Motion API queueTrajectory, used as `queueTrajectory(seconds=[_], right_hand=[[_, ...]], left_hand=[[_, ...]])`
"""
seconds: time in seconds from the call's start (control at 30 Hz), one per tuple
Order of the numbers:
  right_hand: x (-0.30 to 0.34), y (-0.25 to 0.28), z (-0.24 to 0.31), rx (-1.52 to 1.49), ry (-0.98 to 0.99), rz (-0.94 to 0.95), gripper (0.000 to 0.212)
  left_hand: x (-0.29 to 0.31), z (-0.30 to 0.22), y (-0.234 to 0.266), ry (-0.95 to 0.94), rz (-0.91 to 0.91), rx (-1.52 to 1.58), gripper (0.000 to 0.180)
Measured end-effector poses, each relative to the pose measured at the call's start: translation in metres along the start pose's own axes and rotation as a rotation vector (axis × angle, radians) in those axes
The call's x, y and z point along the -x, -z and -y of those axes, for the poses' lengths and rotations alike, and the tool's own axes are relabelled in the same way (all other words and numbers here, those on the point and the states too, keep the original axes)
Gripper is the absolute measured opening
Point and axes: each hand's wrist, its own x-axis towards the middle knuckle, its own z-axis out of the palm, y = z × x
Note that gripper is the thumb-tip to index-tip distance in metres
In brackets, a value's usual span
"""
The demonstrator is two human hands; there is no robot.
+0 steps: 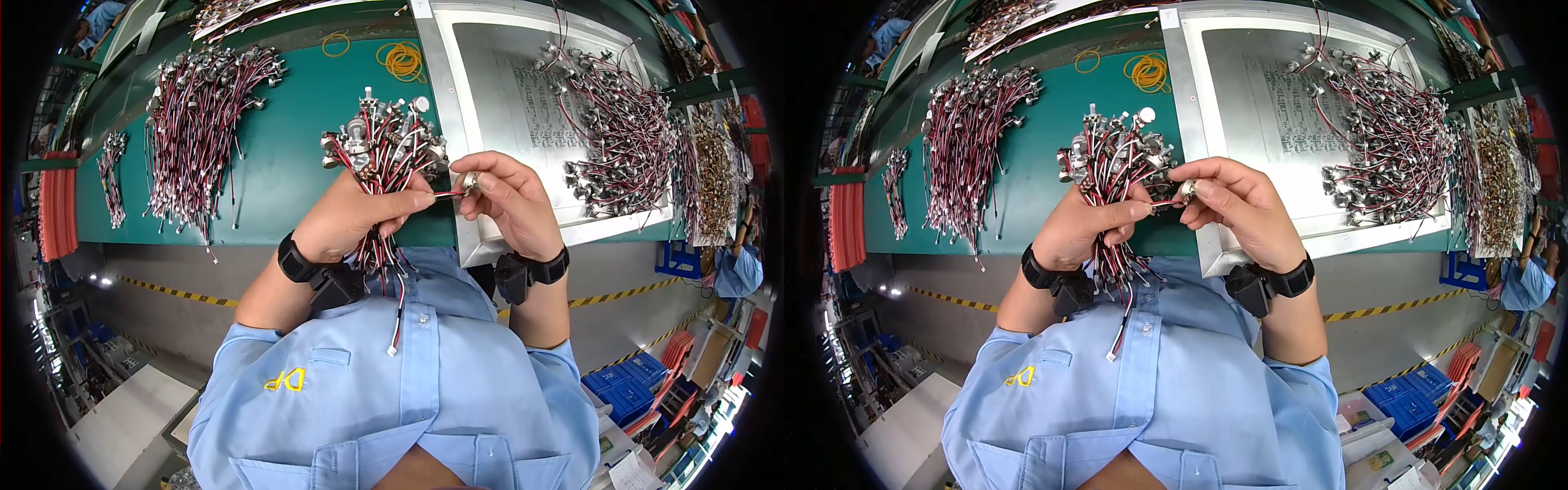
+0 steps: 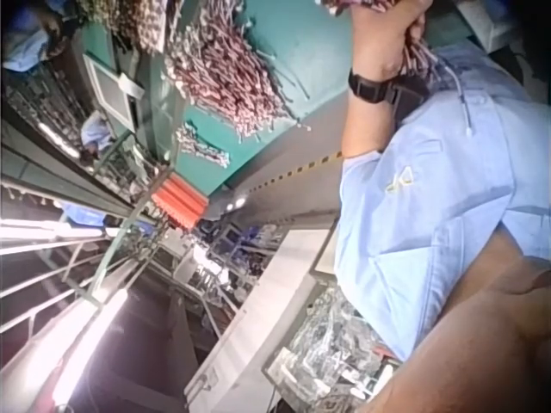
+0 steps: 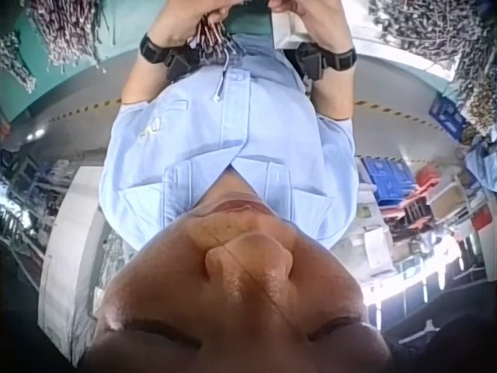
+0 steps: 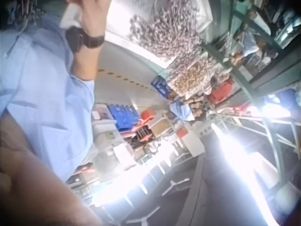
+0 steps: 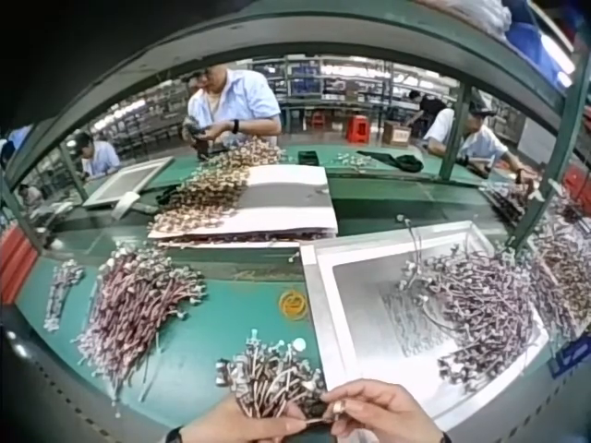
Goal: The person gathers a bundle of wire harnesses from a table and then picks up individual harnesses from a tray, adding them one by one to the bundle.
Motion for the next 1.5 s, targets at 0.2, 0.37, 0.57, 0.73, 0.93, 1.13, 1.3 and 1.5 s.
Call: queueTrajectory(seconds=[0.2, 0.37, 0.57, 0.73, 0.93, 1.13, 1.3, 1.5], right_hand=[[0.000, 0.001, -0.001, 0.028, 0.035, 0.001, 0.028], [-0.001, -0.001, -0.002, 0.056, 0.105, -0.007, 0.023], [0.011, 0.015, 0.006, 0.248, -0.079, -0.005, 0.014], [0.015, 0.010, 0.009, 0.463, -0.306, 0.016, 0.012], [-0.002, -0.010, 0.028, 0.940, 0.348, -0.271, 0.020], [-0.026, -0.023, 0.042, 1.108, 0.729, -0.036, 0.024], [-0.014, -0.015, 0.051, 0.991, 0.412, 0.023, 0.023], [0.008, -0.010, 0.050, 0.498, 0.132, -0.025, 0.020]], left_hand=[[0.000, -0.001, 0.001, -0.003, -0.001, -0.013, 0.014], [-0.001, -0.001, 0.003, -0.016, 0.013, 0.004, 0.015], [-0.004, 0.001, -0.002, -0.090, 0.011, 0.053, 0.018], [-0.002, 0.001, -0.002, -0.120, -0.002, 0.096, 0.020], [0.004, -0.009, -0.004, -0.023, 0.114, -0.040, 0.023], [0.010, -0.009, -0.005, -0.054, 0.159, -0.136, 0.025], [0.009, -0.003, 0.003, -0.016, 0.157, -0.074, 0.026], [0.004, 0.003, 0.006, -0.032, 0.085, 0.120, 0.031]])
